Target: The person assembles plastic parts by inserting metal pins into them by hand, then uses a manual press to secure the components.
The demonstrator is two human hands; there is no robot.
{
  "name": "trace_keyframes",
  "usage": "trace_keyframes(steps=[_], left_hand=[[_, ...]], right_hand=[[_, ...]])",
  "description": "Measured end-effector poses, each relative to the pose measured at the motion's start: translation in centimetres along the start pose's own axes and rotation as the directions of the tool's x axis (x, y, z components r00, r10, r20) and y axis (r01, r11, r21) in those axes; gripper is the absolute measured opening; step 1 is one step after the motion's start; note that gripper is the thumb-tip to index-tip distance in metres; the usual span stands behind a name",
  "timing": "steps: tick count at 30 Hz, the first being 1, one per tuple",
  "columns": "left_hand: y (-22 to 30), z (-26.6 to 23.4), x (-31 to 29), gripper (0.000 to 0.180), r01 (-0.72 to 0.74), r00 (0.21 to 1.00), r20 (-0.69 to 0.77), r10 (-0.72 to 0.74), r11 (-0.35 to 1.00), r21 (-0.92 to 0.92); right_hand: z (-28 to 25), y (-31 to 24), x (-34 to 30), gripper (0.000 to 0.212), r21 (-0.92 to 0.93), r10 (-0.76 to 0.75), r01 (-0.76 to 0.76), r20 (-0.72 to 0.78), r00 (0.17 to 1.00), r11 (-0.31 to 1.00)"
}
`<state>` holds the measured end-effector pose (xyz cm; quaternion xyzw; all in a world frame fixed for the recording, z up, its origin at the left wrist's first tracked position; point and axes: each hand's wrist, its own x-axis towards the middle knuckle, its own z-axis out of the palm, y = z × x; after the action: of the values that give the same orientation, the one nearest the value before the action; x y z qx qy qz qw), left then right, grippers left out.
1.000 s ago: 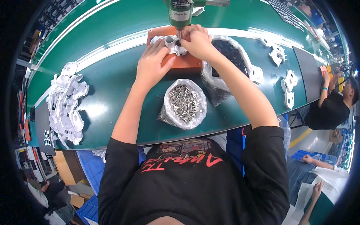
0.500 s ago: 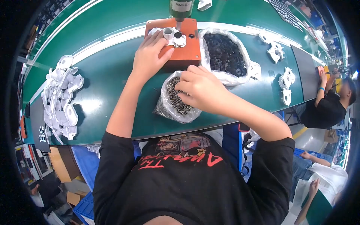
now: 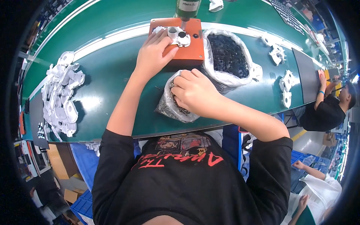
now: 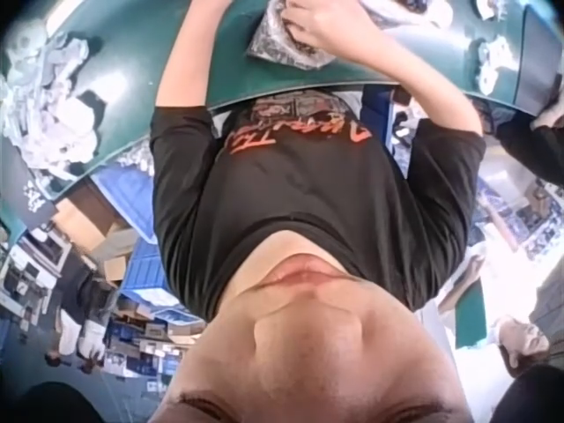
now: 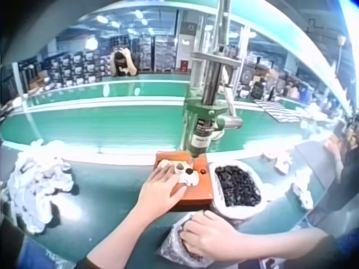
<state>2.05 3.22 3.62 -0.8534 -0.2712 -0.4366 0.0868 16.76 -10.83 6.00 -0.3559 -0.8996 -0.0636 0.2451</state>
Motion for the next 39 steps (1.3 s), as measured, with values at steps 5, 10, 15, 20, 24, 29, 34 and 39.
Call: trace_keyframes(steps=[5,10,15,20,24,29,34,39], left_hand=[[0.0,0.0,0.0,0.027,0.004,1.0,0.001,-0.004,1.0,0.004],[0.1,0.4,0.2,0.027,-0.01,1.0,0.004,0.01,1.0,-0.009],[0.2,0.4,0.3,0.028,-0.018,1.0,0.003,0.018,1.0,-0.014],[0.1,0.1,-0.1,0.028,-0.014,0.999,0.035,0.014,1.0,-0.004],[0.2,0.0,-0.2,0.027,-0.021,0.999,0.033,0.02,1.0,0.008],[0.6,0.1,-0.6,0.026,0.011,0.999,0.049,-0.01,1.0,-0.021],[1.3,0.2,-1.3,0.026,0.025,0.998,0.053,-0.024,0.999,-0.023],[1.6,0.4,-1.0,0.026,0.012,0.999,0.033,-0.01,0.999,-0.051]], right_hand=[[0.0,0.2,0.1,0.014,-0.026,-0.008,0.008,0.028,1.0,1.0],[-0.1,0.5,-0.3,0.011,0.017,0.023,-0.023,-0.002,1.0,1.0],[-1.3,0.6,0.1,0.01,0.229,0.146,-0.155,0.056,0.988,0.961],[-4.6,3.4,0.2,0.007,0.394,0.31,-0.367,0.201,0.929,0.843],[-5.8,9.1,1.2,0.015,0.431,0.526,-0.608,0.306,0.794,0.667],[-3.5,13.9,3.7,0.025,0.51,0.593,-0.672,0.339,0.73,0.536],[-1.4,15.0,4.5,0.021,0.573,0.549,-0.672,0.407,0.73,0.469],[-2.1,14.8,4.5,0.02,0.57,0.606,-0.714,0.418,0.677,0.405]])
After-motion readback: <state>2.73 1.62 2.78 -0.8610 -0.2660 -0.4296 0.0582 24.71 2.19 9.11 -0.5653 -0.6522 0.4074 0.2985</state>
